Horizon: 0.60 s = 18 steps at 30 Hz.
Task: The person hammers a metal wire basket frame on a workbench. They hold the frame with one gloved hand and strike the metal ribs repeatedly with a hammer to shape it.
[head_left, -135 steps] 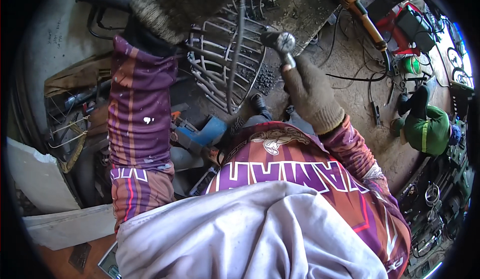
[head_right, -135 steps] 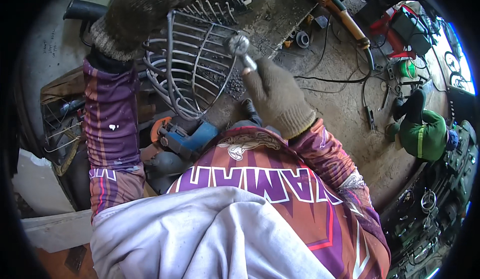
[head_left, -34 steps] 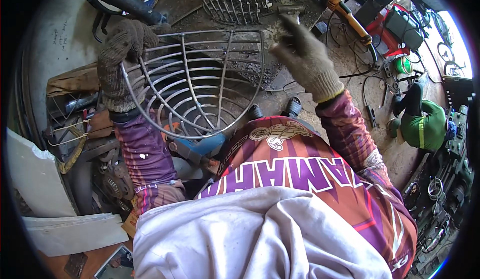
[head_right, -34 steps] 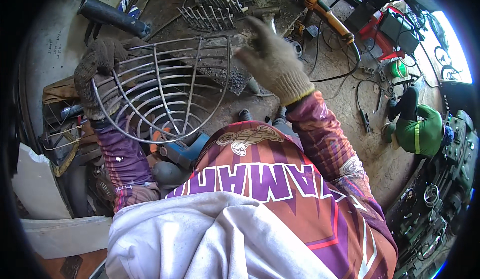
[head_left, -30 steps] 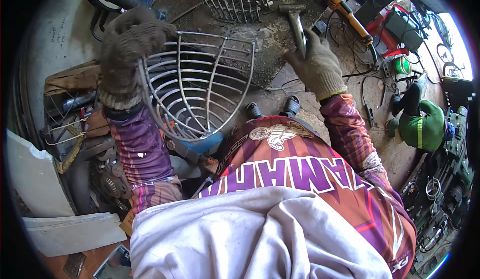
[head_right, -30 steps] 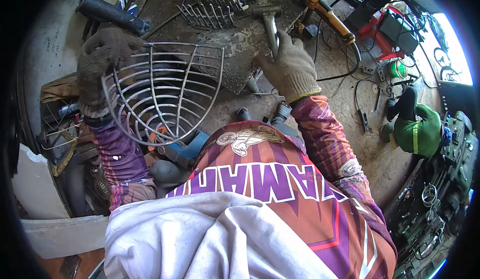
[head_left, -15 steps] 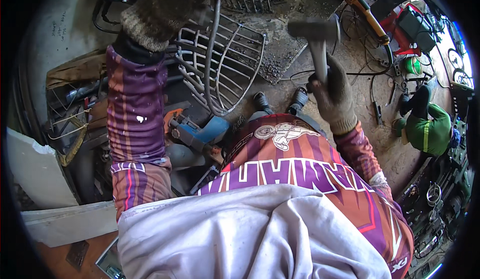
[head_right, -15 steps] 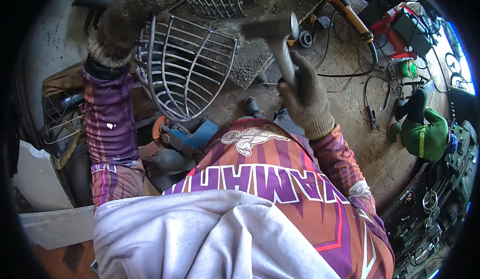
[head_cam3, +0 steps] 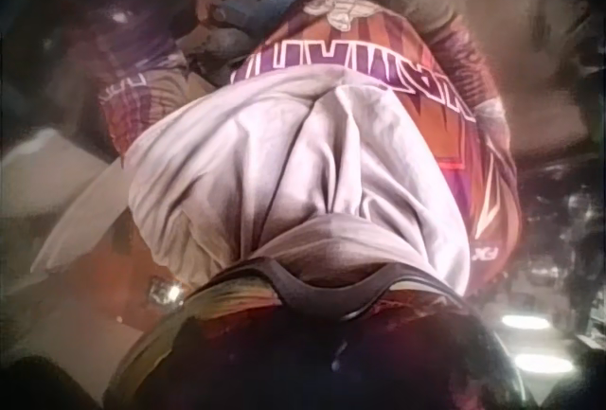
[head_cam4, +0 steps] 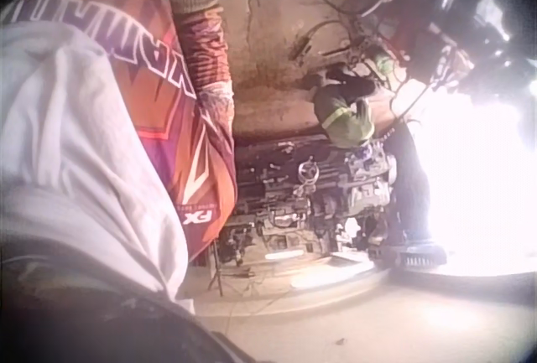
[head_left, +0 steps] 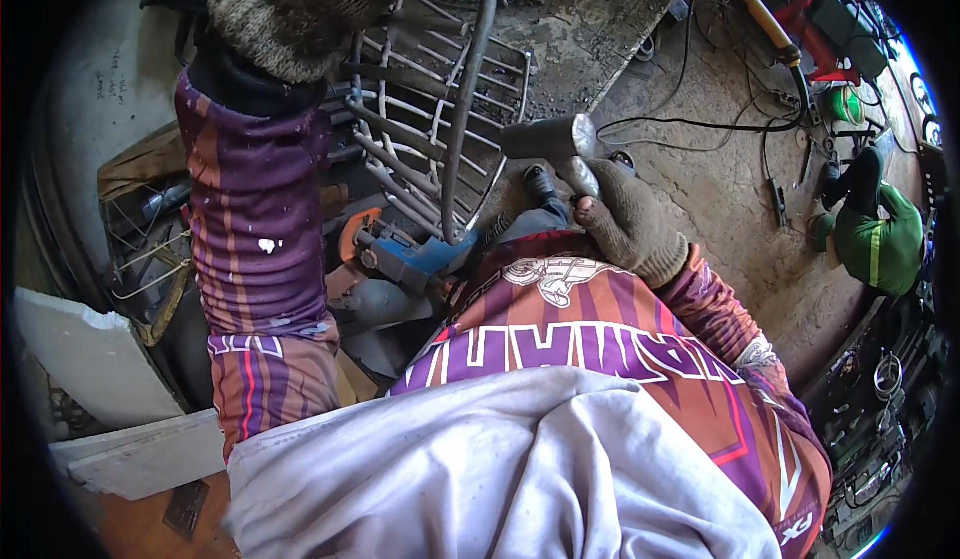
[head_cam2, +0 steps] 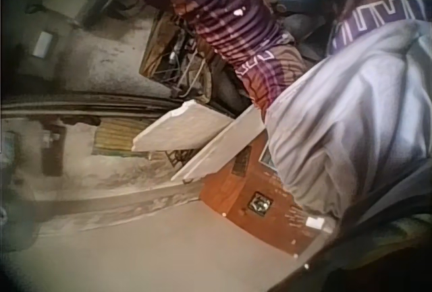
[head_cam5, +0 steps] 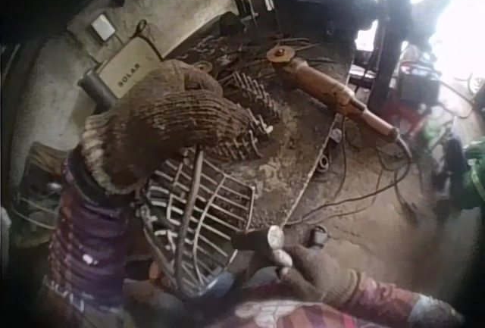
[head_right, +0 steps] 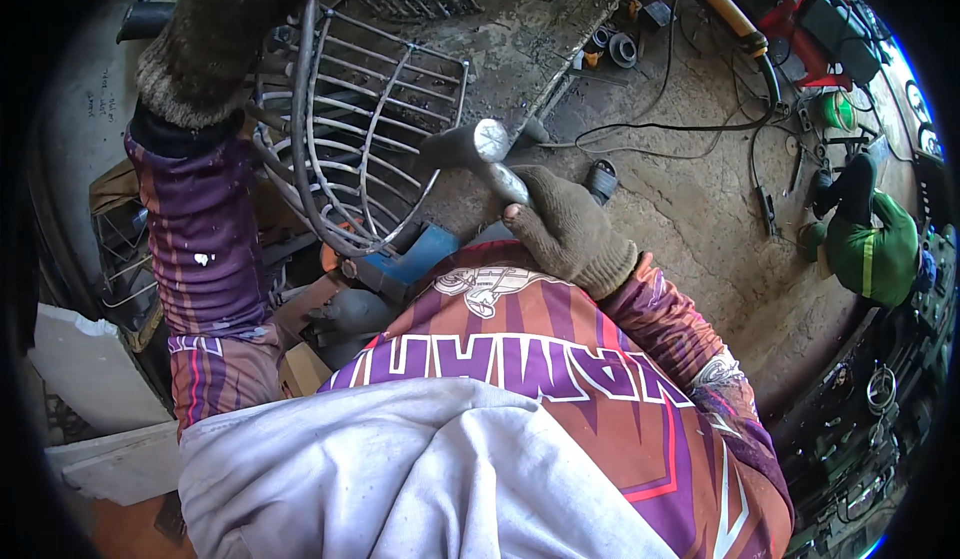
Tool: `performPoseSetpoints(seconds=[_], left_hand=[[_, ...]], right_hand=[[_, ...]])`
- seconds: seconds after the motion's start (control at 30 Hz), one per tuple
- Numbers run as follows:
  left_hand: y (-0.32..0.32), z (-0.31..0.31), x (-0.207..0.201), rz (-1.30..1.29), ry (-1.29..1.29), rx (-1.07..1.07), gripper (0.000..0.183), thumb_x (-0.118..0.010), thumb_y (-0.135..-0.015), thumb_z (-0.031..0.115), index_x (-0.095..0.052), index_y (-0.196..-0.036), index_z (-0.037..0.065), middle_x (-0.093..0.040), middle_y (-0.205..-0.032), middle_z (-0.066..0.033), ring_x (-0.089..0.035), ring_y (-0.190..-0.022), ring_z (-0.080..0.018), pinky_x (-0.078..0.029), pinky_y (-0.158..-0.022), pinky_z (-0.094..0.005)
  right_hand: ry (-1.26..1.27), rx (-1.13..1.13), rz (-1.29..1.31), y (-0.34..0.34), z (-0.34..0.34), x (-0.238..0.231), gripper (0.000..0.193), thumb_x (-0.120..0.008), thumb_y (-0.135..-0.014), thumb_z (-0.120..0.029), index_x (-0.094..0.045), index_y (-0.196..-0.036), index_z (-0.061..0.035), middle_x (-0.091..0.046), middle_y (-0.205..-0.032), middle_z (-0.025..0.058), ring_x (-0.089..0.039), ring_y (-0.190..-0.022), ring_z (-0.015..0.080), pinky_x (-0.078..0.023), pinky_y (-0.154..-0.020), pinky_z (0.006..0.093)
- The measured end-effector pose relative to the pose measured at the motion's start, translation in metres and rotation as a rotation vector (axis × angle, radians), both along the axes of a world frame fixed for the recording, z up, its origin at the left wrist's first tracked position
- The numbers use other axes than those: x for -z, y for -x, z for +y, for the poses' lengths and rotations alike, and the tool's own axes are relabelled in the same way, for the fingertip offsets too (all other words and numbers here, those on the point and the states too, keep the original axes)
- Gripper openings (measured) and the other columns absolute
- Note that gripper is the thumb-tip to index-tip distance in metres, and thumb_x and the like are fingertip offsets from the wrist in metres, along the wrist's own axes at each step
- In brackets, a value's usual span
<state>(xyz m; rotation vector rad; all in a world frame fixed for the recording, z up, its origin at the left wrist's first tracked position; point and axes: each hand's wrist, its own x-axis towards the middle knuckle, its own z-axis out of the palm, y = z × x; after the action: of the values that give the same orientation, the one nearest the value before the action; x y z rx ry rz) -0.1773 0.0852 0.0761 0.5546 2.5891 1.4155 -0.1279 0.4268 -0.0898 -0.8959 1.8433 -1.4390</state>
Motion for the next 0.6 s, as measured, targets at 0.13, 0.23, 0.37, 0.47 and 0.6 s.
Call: performPoseSetpoints(seconds=[0.13, 0.23, 0.37, 0.47, 0.6], left_hand=[[0.005, -0.003, 0.005, 0.002, -0.021, 0.030, 0.035, -0.058, -0.101, 0.030, -0.064, -0.110, -0.003, -0.064, -0.093, -0.0082, -0.062, -0.077, -0.0139, -0.052, -0.064, -0.0262], [0.005, -0.002, 0.007, -0.005, -0.028, 0.040, 0.036, -0.059, -0.101, 0.031, -0.064, -0.111, -0.003, -0.065, -0.094, -0.0087, -0.063, -0.077, -0.0142, -0.053, -0.064, -0.0260], [0.006, -0.005, 0.011, -0.005, -0.043, 0.055, 0.037, -0.060, -0.101, 0.031, -0.063, -0.112, -0.003, -0.066, -0.095, -0.0093, -0.064, -0.078, -0.0144, -0.054, -0.064, -0.0258], [0.009, -0.009, 0.015, -0.016, -0.088, 0.071, 0.037, -0.061, -0.101, 0.032, -0.063, -0.113, -0.003, -0.066, -0.096, -0.0098, -0.065, -0.079, -0.0146, -0.055, -0.064, -0.0257], [0.006, -0.012, 0.015, -0.009, -0.126, 0.068, 0.038, -0.061, -0.100, 0.033, -0.063, -0.114, -0.003, -0.067, -0.097, -0.0104, -0.065, -0.079, -0.0149, -0.056, -0.064, -0.0255]], right_hand=[[-0.024, 0.008, 0.097, -0.010, -0.015, 0.010, 0.044, -0.060, -0.100, -0.035, -0.056, -0.127, 0.0000, -0.068, -0.094, 0.0237, -0.068, -0.088, 0.0422, -0.052, -0.077, 0.0478], [-0.145, 0.030, 0.097, -0.016, -0.023, 0.018, 0.042, -0.060, -0.099, -0.037, -0.057, -0.122, -0.0011, -0.067, -0.089, 0.0242, -0.067, -0.086, 0.0436, -0.051, -0.075, 0.0503], [-0.162, 0.047, 0.083, -0.017, -0.024, 0.008, 0.041, -0.061, -0.099, -0.035, -0.058, -0.121, -0.0004, -0.067, -0.091, 0.0241, -0.067, -0.086, 0.0438, -0.051, -0.074, 0.0500], [-0.015, 0.191, -0.045, -0.017, -0.024, -0.005, 0.040, -0.063, -0.098, -0.032, -0.059, -0.121, 0.0001, -0.067, -0.095, 0.0232, -0.068, -0.084, 0.0431, -0.052, -0.074, 0.0480], [-0.071, 0.137, 0.060, -0.016, -0.021, -0.009, 0.039, -0.064, -0.097, -0.031, -0.058, -0.120, -0.0005, -0.067, -0.092, 0.0233, -0.068, -0.084, 0.0431, -0.052, -0.072, 0.0481]])
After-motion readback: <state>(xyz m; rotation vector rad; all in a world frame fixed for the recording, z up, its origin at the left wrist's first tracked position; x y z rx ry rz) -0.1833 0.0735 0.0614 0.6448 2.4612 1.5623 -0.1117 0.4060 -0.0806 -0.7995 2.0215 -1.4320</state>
